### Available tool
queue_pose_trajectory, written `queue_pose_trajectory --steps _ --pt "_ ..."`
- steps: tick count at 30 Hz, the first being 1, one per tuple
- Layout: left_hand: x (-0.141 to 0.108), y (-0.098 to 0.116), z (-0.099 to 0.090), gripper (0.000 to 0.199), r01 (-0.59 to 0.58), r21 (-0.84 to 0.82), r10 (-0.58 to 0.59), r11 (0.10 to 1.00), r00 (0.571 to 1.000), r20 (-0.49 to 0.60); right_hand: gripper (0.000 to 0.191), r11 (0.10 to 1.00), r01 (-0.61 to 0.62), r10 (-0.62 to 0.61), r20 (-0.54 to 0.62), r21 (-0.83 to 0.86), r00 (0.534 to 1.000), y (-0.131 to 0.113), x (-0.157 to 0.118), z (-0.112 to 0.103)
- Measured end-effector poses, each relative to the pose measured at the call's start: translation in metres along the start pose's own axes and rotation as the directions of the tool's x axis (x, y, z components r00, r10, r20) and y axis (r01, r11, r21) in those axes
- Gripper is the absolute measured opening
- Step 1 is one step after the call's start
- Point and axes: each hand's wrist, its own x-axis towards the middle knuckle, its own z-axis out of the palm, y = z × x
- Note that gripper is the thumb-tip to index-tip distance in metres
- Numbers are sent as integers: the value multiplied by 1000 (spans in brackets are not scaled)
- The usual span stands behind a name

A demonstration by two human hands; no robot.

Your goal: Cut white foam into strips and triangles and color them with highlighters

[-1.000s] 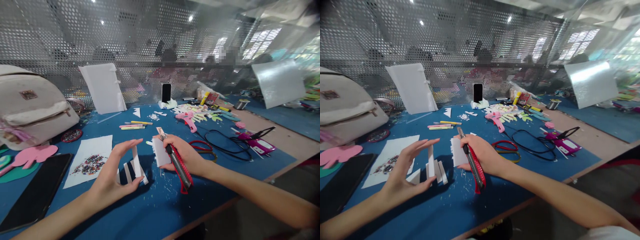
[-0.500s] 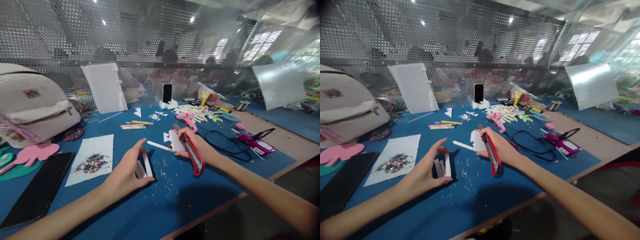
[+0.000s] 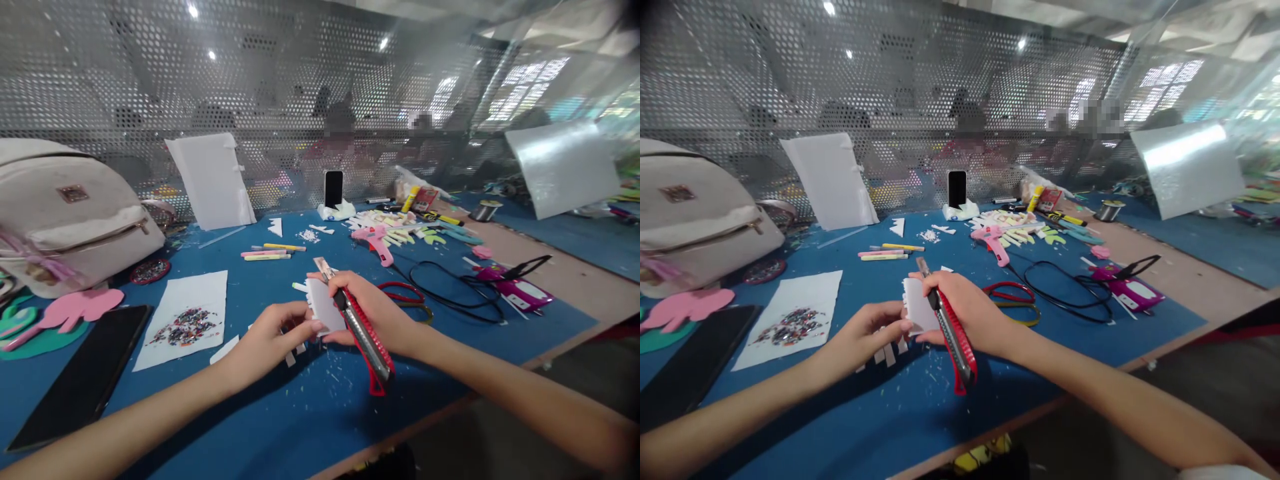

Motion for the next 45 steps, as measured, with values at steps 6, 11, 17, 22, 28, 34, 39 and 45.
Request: queue_pose_trajectory --steps 6,11,17,22,28,34,39,45 --pt "-3 -3 5 35 14 -309 -34 951 998 -61 54 992 1 9 -81 126 997 -8 3 6" --pt "-10 -3 2 35 -14 -506 -11 862 999 -46 55 966 -11 45 -125 260 991 -14 11 16" --pt "-10 -2 -6 37 -76 -652 18 755 995 -95 59 905 94 -11 -200 415 980 -11 30 29" --pt "-12 -13 -19 31 -75 -653 -22 754 990 -139 58 932 100 -38 -180 348 983 0 44 40" --pt "-10 -28 -33 30 -22 -619 -77 785 988 -132 52 960 155 -128 -125 234 984 10 60 45" --pt "-8 -32 -41 30 36 -549 -137 835 980 -144 53 962 157 -142 -83 224 986 20 65 47" --pt "-7 -40 -40 30 64 -472 -154 879 976 -153 53 964 159 -158 -18 214 987 25 60 47" --pt "-8 -39 -38 33 41 -437 -143 898 968 -204 54 964 169 -171 -6 204 985 28 59 47"
